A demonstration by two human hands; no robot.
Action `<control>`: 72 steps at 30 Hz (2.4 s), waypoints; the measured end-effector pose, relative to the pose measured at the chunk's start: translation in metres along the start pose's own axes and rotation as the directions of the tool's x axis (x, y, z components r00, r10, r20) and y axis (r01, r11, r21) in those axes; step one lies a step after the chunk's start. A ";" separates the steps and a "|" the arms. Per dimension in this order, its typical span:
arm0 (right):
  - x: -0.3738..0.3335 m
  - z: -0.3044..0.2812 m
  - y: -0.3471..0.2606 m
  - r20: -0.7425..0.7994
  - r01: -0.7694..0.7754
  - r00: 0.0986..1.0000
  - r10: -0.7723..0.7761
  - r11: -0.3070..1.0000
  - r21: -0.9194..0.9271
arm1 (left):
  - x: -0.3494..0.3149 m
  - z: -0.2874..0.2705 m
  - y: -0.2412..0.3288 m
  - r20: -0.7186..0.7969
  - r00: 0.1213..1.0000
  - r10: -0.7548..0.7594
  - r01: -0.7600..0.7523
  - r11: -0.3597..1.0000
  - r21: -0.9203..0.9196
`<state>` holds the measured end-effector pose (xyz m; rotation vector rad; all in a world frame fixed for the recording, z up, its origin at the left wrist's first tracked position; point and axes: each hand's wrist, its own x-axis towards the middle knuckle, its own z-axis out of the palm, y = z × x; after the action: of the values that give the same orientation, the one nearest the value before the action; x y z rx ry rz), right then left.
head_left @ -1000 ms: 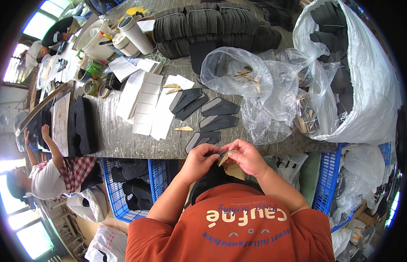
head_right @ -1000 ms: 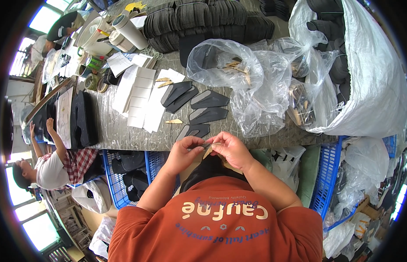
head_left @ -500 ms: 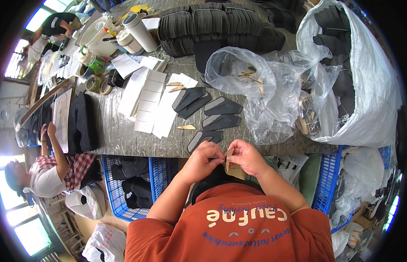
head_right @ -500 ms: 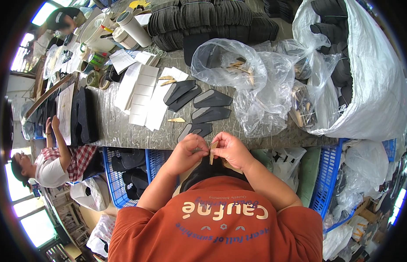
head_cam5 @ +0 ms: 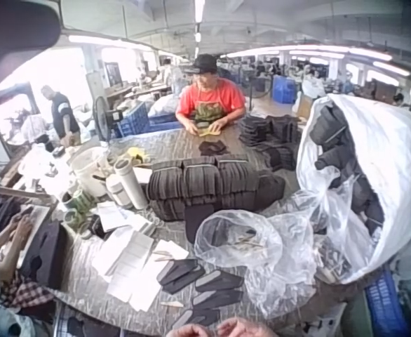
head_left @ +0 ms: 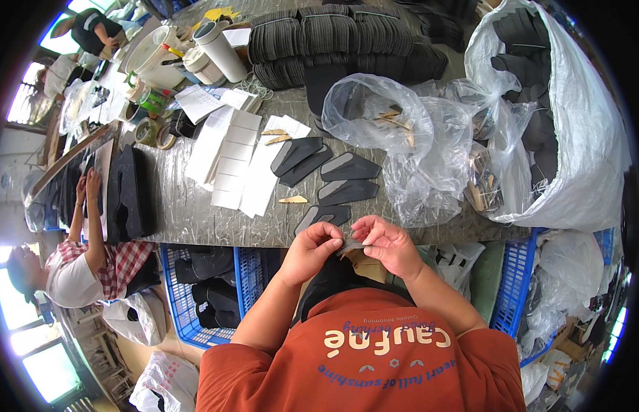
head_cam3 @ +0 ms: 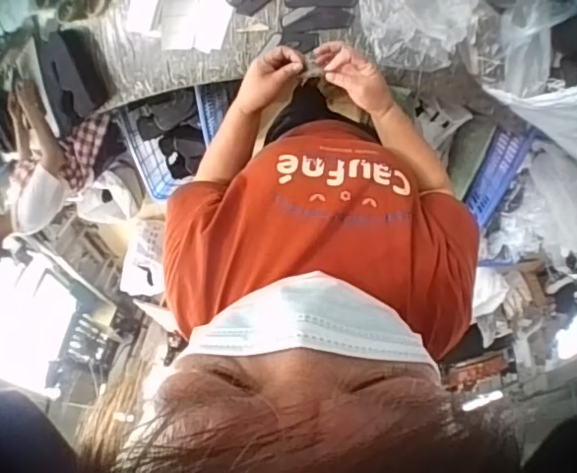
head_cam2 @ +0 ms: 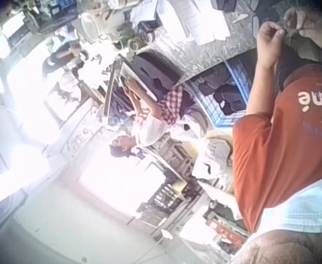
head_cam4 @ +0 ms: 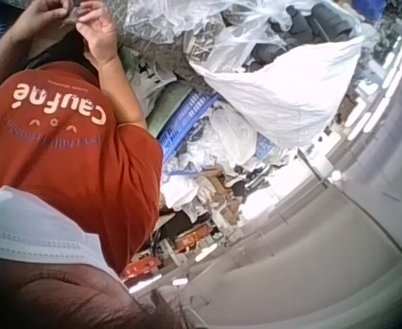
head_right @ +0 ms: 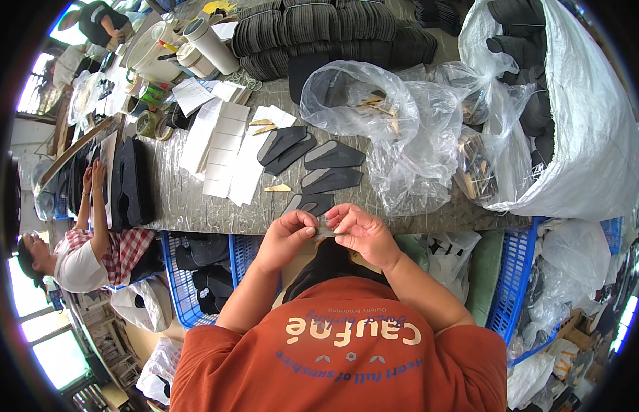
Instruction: Sorting shoe upper components, inserting wooden pegs, and placing them into plastic bags.
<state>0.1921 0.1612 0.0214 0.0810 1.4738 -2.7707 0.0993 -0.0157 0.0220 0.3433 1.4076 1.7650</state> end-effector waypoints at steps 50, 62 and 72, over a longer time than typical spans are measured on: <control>0.001 -0.014 0.020 -0.292 -0.350 0.854 0.431 0.890 0.292 | -0.002 -0.016 -0.006 -0.225 0.964 -0.138 0.111 0.985 -0.131; -0.001 -0.019 0.023 -0.302 -0.404 0.833 0.464 0.882 0.242 | 0.011 -0.080 0.002 -0.619 0.780 0.096 0.060 0.972 0.227; -0.001 -0.014 0.024 -0.289 -0.445 0.818 0.498 0.865 0.230 | 0.037 -0.132 0.003 -0.588 0.754 0.292 0.230 0.722 0.653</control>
<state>0.1945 0.1595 -0.0059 0.8466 1.0781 -2.5169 -0.0120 -0.0779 -0.0297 0.1077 2.6245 1.3340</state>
